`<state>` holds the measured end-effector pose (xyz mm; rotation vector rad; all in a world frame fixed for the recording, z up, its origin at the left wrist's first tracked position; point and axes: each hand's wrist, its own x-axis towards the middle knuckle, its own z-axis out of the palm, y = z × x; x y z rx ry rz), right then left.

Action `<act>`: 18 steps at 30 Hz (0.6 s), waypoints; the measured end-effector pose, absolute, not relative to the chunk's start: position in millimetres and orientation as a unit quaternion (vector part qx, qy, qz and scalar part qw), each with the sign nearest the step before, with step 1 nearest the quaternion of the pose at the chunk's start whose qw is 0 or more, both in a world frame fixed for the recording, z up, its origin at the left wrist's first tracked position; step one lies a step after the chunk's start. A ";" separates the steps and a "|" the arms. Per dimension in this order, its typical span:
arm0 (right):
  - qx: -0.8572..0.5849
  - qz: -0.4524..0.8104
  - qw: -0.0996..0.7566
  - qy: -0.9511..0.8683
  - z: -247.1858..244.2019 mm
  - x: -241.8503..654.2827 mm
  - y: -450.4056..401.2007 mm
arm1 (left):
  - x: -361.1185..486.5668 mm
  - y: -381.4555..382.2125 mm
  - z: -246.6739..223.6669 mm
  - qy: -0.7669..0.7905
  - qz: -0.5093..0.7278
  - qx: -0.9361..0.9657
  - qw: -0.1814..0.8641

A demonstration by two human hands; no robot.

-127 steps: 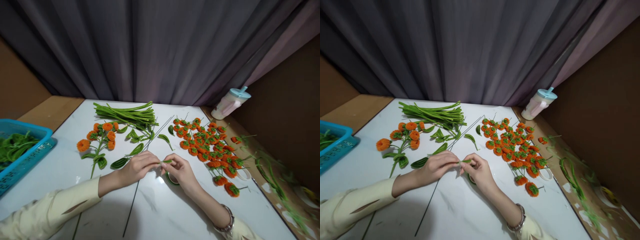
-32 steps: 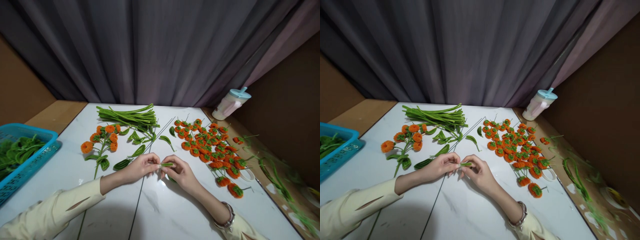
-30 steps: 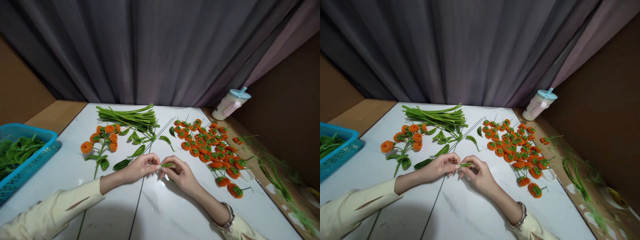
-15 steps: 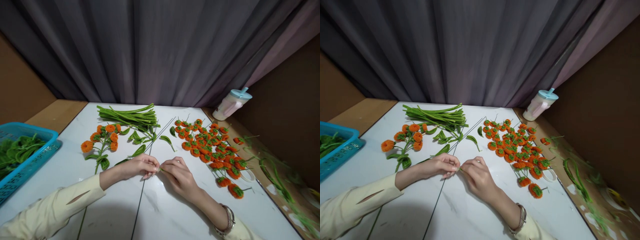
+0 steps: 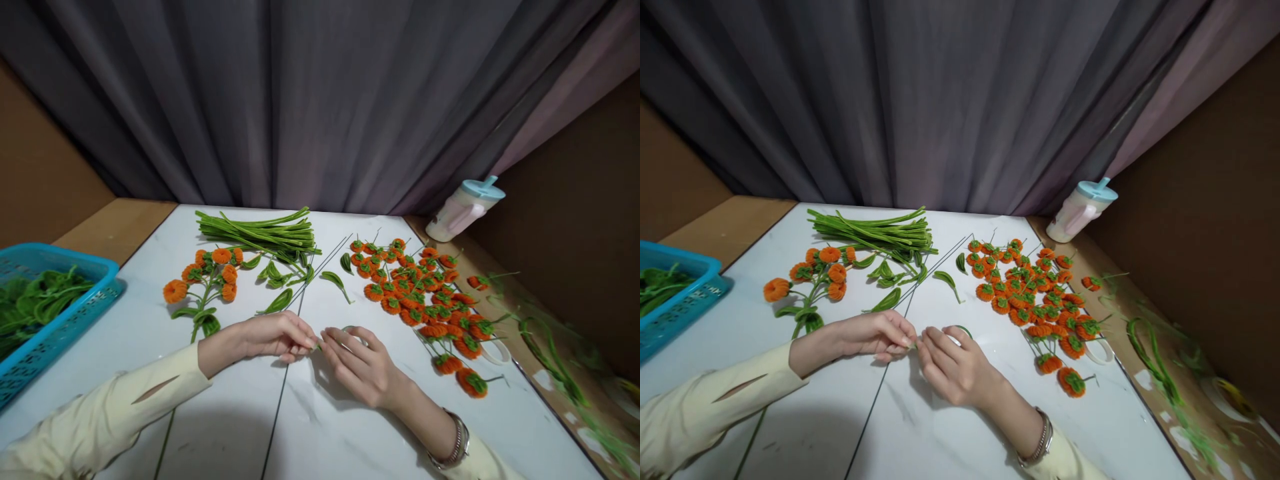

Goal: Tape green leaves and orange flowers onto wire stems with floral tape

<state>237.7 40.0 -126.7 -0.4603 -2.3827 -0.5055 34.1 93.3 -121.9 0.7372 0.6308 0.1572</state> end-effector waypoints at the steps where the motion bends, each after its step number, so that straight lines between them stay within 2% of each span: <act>1: -0.171 -0.197 0.320 -0.911 -125.3 237.5 39.5 | 34.2 93.3 -121.5 0.303 0.072 0.347 0.885; 10: -0.171 -0.178 0.309 -0.919 -123.4 238.2 38.7 | 32.5 96.6 -123.3 0.314 0.044 0.324 0.891; 18: -0.245 -0.074 0.375 -0.891 -133.8 236.7 43.2 | 33.8 95.2 -126.1 0.338 0.115 0.486 0.797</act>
